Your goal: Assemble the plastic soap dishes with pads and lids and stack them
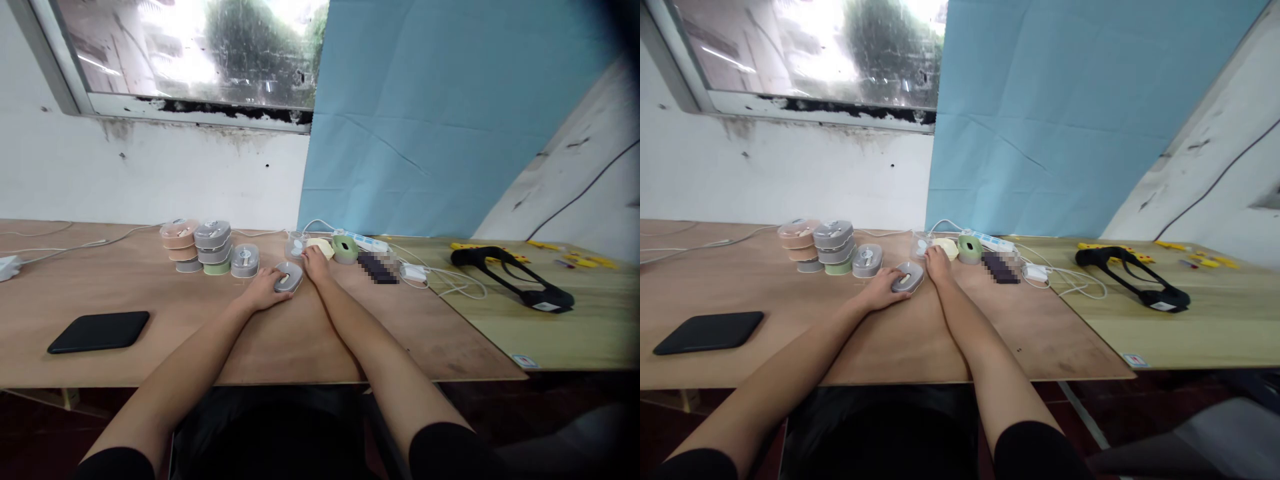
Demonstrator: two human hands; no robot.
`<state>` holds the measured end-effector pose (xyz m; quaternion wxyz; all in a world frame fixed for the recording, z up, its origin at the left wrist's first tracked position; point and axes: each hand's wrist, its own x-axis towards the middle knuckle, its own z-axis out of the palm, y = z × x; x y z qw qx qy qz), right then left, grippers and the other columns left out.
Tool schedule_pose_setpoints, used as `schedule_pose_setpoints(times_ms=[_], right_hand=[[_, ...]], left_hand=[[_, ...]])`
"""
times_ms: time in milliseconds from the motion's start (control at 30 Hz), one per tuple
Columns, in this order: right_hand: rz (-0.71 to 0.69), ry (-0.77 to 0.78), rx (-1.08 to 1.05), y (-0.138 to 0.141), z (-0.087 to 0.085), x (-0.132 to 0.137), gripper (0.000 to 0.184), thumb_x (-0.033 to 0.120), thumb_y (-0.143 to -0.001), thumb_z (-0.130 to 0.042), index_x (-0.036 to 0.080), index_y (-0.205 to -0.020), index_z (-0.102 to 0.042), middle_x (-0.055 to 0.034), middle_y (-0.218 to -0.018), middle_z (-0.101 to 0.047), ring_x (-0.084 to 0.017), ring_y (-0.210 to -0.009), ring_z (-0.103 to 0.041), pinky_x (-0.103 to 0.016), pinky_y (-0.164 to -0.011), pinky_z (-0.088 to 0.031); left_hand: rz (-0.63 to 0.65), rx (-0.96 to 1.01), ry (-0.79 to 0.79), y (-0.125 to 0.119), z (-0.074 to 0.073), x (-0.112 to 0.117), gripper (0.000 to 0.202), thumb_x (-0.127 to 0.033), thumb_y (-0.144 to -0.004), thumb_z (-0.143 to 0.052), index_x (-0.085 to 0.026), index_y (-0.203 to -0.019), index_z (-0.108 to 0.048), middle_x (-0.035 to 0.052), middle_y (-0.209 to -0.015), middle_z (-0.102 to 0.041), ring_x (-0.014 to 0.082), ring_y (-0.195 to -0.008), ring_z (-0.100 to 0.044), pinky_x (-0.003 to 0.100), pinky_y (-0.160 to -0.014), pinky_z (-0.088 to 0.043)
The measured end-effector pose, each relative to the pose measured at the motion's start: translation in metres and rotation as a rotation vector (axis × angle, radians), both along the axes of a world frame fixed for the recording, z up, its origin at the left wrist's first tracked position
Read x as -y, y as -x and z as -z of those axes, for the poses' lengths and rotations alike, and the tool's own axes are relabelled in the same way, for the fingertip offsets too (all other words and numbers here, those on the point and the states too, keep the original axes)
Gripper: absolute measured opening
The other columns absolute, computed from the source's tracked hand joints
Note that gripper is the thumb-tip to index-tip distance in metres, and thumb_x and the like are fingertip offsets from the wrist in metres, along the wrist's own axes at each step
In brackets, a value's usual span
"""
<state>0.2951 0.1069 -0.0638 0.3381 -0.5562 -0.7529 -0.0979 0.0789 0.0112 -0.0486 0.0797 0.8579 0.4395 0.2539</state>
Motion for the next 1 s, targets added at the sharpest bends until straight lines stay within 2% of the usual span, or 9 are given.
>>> schedule_pose_setpoints(times_ms=[467, 633, 733, 867, 1000], right_hand=[[-0.029, -0.014, 0.030, 0.003, -0.006, 0.008, 0.033, 0.029, -0.089, -0.049, 0.016, -0.117, -0.061, -0.0128, -0.117, -0.056, -0.024, -0.105, -0.053, -0.036, -0.095, -0.040], [-0.030, -0.050, 0.002, 0.003, -0.007, 0.009, 0.035, 0.029, -0.087, -0.051, 0.014, -0.118, -0.060, -0.0140, -0.118, -0.056, -0.026, -0.107, -0.051, -0.037, -0.096, -0.038], [-0.036, -0.086, -0.043, 0.003, -0.007, 0.008, 0.037, 0.029, -0.086, -0.052, 0.014, -0.119, -0.060, -0.0138, -0.116, -0.057, -0.027, -0.107, -0.051, -0.038, -0.097, -0.038], [-0.063, -0.133, -0.110, 0.005, -0.012, 0.013, 0.036, 0.029, -0.087, -0.049, 0.014, -0.118, -0.059, -0.0140, -0.117, -0.057, -0.027, -0.109, -0.050, -0.038, -0.098, -0.037], [-0.130, -0.152, -0.150, 0.010, -0.018, 0.023, 0.034, 0.030, -0.090, -0.045, 0.016, -0.118, -0.059, -0.0135, -0.117, -0.058, -0.026, -0.111, -0.049, -0.039, -0.099, -0.036]], left_hand=[[0.006, 0.016, -0.016, 0.000, 0.002, 0.000, 0.059, -0.056, -0.073, -0.065, -0.020, -0.120, -0.060, 0.0099, -0.119, -0.059, 0.0301, -0.115, -0.049, 0.045, -0.101, -0.039], [0.000, 0.049, -0.004, 0.000, 0.001, 0.001, 0.059, -0.055, -0.072, -0.066, -0.021, -0.120, -0.059, 0.0114, -0.125, -0.054, 0.0307, -0.119, -0.048, 0.045, -0.104, -0.037], [-0.016, 0.071, 0.016, 0.000, 0.001, 0.002, 0.065, -0.059, -0.070, -0.066, -0.021, -0.122, -0.057, 0.0129, -0.131, -0.047, 0.0312, -0.122, -0.047, 0.043, -0.105, -0.037], [-0.103, 0.064, 0.037, 0.001, 0.004, 0.002, 0.087, -0.068, -0.062, -0.067, -0.021, -0.133, -0.047, 0.0153, -0.138, -0.041, 0.0346, -0.124, -0.046, 0.045, -0.103, -0.038], [-0.170, 0.052, 0.082, 0.001, 0.004, 0.000, 0.089, -0.068, -0.061, -0.067, -0.021, -0.133, -0.045, 0.0153, -0.130, -0.052, 0.0368, -0.117, -0.052, 0.047, -0.097, -0.041]])
